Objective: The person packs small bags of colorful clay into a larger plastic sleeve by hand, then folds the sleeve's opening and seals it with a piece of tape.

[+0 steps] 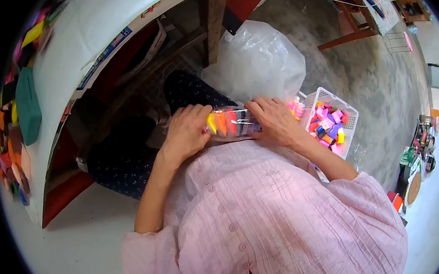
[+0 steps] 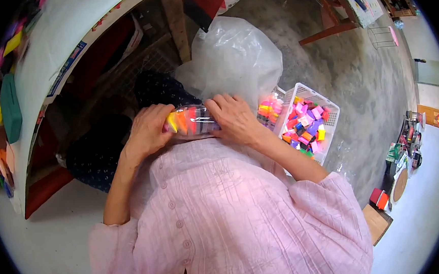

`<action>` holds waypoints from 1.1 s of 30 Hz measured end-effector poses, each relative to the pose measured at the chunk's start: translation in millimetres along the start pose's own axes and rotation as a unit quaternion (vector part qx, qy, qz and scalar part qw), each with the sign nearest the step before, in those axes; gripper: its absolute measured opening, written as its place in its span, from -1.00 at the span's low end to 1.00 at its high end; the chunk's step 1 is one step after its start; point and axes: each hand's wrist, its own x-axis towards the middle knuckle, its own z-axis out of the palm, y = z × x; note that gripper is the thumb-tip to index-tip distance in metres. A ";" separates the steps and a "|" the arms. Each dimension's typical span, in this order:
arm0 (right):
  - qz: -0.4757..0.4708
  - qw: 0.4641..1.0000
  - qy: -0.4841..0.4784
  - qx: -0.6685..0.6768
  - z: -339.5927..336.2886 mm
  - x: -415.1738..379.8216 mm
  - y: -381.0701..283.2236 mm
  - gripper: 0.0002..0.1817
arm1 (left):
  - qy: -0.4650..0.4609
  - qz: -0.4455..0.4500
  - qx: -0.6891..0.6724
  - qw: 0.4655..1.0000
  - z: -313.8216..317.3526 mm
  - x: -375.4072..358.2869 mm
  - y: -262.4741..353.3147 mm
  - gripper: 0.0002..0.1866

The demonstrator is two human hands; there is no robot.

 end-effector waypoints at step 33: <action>-0.255 0.924 0.253 0.132 -203.7 208.5 -79.9 -0.18 | 0.440 -0.047 0.302 0.845 -229.6 -61.9 -18.3 -0.39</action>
